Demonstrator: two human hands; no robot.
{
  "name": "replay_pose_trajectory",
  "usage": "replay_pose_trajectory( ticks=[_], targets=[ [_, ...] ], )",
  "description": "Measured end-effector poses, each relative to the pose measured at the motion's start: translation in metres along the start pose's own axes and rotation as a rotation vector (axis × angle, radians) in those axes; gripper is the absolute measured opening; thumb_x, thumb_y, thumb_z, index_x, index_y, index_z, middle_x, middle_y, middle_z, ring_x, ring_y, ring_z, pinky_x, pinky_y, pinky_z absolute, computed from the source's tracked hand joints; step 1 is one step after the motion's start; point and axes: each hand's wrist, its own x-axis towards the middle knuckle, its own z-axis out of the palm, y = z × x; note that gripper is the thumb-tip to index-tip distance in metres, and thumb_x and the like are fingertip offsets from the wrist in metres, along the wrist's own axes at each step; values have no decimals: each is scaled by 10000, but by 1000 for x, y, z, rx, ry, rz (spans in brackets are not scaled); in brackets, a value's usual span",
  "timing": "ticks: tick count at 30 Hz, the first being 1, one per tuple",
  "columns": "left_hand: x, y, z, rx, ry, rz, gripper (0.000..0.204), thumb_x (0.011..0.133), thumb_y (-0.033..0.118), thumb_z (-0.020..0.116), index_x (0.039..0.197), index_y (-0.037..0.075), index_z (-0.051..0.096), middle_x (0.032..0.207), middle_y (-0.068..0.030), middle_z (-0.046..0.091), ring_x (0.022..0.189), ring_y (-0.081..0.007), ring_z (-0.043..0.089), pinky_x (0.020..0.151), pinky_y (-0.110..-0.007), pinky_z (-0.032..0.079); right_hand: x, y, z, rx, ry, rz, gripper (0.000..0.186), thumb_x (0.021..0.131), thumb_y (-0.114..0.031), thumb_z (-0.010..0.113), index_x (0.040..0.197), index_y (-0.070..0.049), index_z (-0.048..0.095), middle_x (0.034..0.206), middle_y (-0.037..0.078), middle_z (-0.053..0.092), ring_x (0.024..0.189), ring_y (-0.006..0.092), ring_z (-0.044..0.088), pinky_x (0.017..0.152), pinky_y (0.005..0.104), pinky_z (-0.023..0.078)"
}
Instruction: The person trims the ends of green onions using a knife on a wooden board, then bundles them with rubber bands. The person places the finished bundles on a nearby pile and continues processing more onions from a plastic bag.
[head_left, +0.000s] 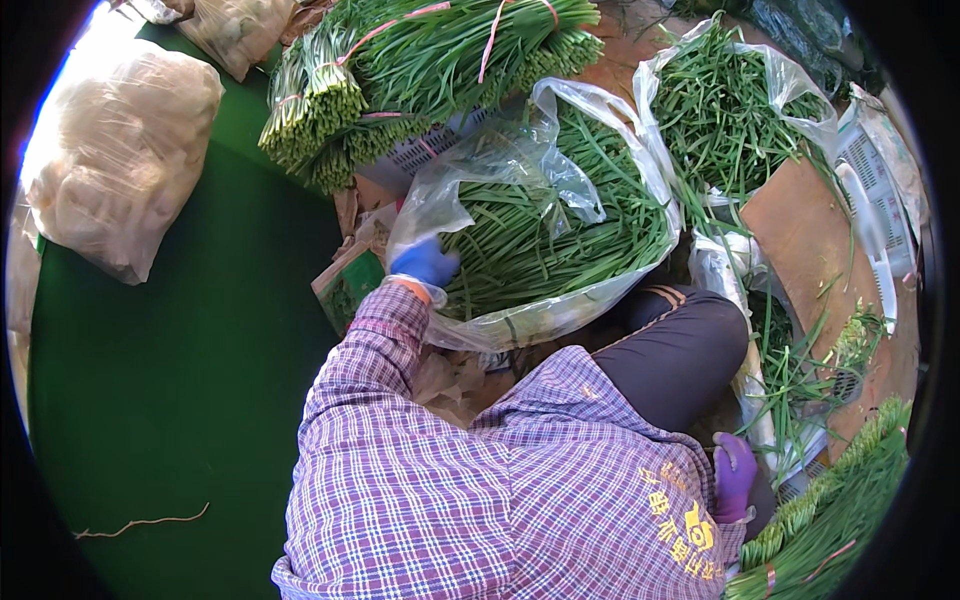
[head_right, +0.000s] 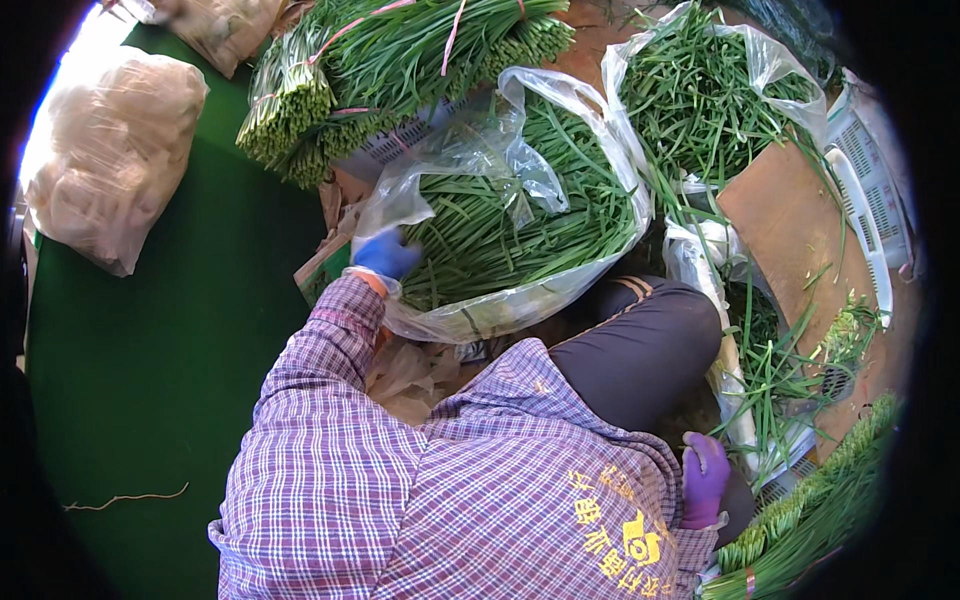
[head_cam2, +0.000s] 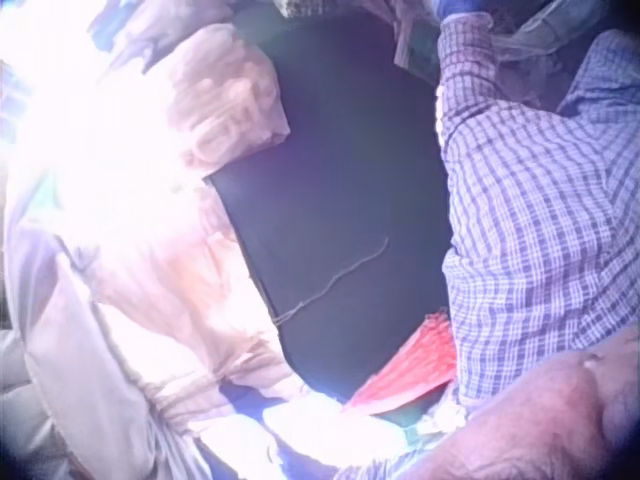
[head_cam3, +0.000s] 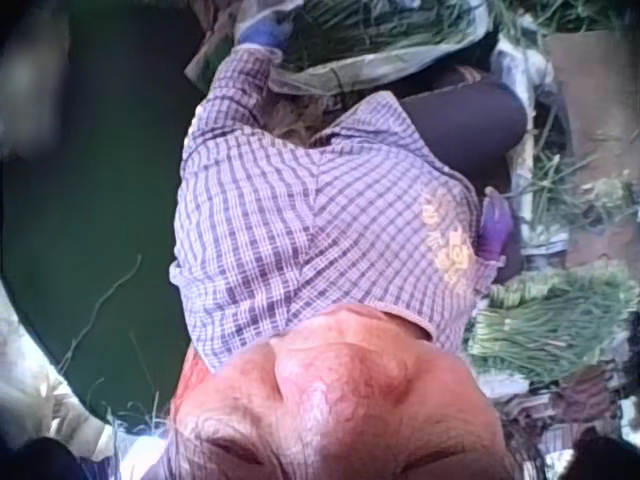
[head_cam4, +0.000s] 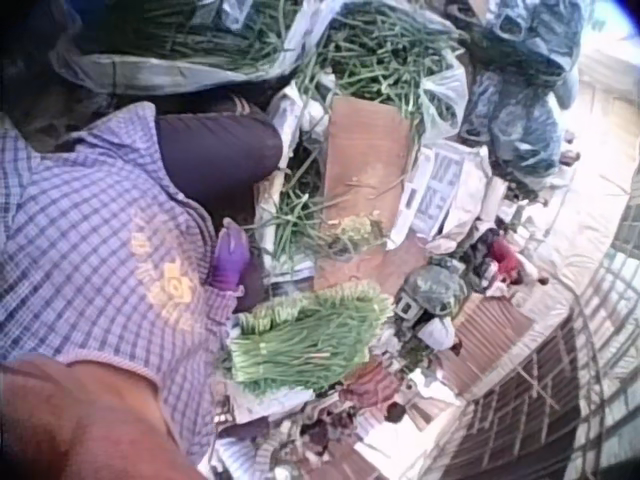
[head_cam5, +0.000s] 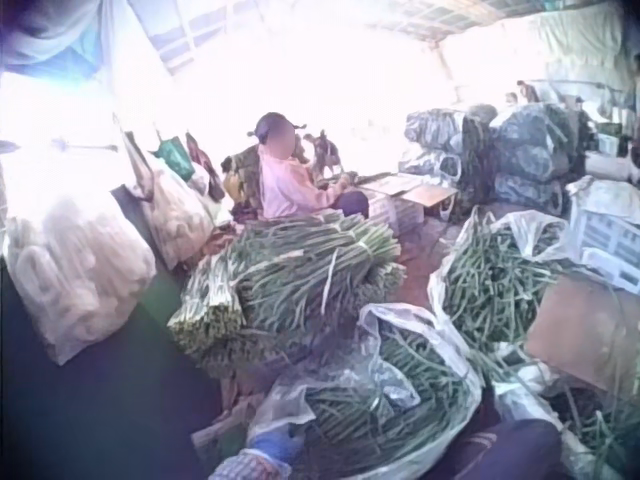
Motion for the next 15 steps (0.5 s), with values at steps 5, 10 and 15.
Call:
replay_pose_trajectory(
  ticks=[5,10,15],
  targets=[
    [7,-35,10,71,139,287,723,699,371,705,1315,68,477,1308,-193,505,1224,-326,468,1038,-369,363,4,21,0,-77,3,-20,181,797,-12,554,955,27,635,937,138,639,874,243,609,797,318,480],
    [1,-31,1,247,3,299,825,641,370,759,1345,75,445,1357,-181,462,1245,-332,442,1053,-369,349,-2,23,-2,-91,20,6,188,796,-24,562,961,21,639,938,141,640,874,248,614,800,322,481],
    [16,-22,4,274,-14,302,803,629,369,763,1312,67,469,1316,-183,487,1211,-335,465,1028,-373,367,-9,21,-1,-152,62,2,177,797,-39,572,950,4,649,922,143,644,875,258,615,792,328,484]
  ],
)
